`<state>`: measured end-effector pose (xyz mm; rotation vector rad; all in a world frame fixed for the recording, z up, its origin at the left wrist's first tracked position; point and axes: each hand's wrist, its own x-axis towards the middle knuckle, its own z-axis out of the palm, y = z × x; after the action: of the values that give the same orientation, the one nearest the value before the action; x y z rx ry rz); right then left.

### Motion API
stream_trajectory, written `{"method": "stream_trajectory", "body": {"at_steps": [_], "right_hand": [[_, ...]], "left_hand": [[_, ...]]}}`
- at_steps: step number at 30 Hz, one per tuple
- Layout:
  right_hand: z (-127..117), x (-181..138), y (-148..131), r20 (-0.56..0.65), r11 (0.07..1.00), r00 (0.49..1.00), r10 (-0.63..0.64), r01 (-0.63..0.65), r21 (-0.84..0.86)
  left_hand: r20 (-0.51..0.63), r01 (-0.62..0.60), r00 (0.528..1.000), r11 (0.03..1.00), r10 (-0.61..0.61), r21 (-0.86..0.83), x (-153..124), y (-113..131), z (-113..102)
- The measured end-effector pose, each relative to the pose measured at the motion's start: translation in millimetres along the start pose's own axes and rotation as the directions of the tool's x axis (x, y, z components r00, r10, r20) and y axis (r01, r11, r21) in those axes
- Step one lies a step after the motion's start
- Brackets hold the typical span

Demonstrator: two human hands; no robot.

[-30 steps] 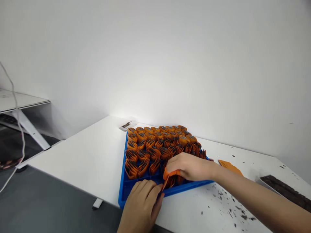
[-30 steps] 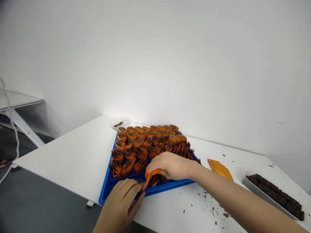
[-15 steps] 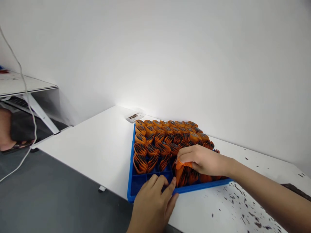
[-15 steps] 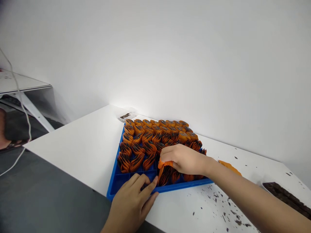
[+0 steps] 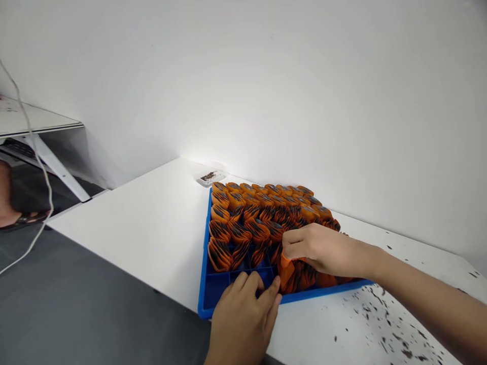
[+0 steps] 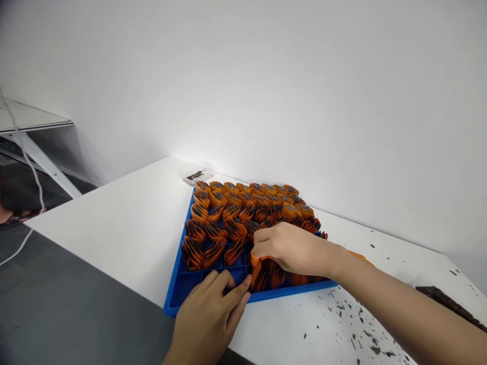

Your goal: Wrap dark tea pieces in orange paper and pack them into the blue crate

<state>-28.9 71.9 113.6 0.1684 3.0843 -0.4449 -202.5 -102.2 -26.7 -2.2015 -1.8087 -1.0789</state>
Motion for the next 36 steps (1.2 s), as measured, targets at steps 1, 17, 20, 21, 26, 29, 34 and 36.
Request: {"method": "stream_trajectory", "body": {"at_steps": [1,17,20,21,26,29,34,36], "right_hand": [[-2.0,0.7,0.3,0.008,1.000,1.000,0.006,-0.006,0.022],[0.4,4.3,12.9,-0.068,0.992,0.998,-0.014,0.023,0.121],[2.7,-1.8,11.8,-0.083,0.996,0.996,0.014,-0.006,0.092],[2.9,-3.3,11.4,-0.088,0.996,0.996,0.024,-0.016,0.087],[-0.1,-6.5,9.2,-0.113,0.995,0.993,0.025,-0.014,0.097],[-2.8,-7.6,7.1,-0.117,0.995,0.993,0.008,0.004,0.105],[-1.2,-8.1,6.9,-0.138,0.991,0.990,-0.024,0.041,0.127],[1.8,-7.4,8.7,-0.140,0.987,0.989,-0.041,0.062,0.150]], "left_hand": [[0.008,-0.006,1.000,1.000,0.006,-0.008,-0.3,-0.3,-0.9],[-0.025,0.083,0.996,0.991,-0.086,-0.102,2.1,-4.4,-0.8],[0.008,0.116,0.993,0.986,-0.116,-0.119,3.4,-2.7,-0.3],[0.013,0.122,0.993,0.985,-0.121,-0.119,3.9,-2.0,-0.6],[-0.002,0.116,0.993,0.984,-0.117,-0.135,5.8,0.9,-4.1],[-0.008,0.120,0.992,0.979,-0.123,-0.165,5.4,1.3,-6.3],[0.029,0.121,0.993,0.979,-0.117,-0.167,4.7,0.1,-9.4],[0.074,0.110,0.992,0.982,-0.099,-0.156,5.4,-0.1,-10.3]]}}
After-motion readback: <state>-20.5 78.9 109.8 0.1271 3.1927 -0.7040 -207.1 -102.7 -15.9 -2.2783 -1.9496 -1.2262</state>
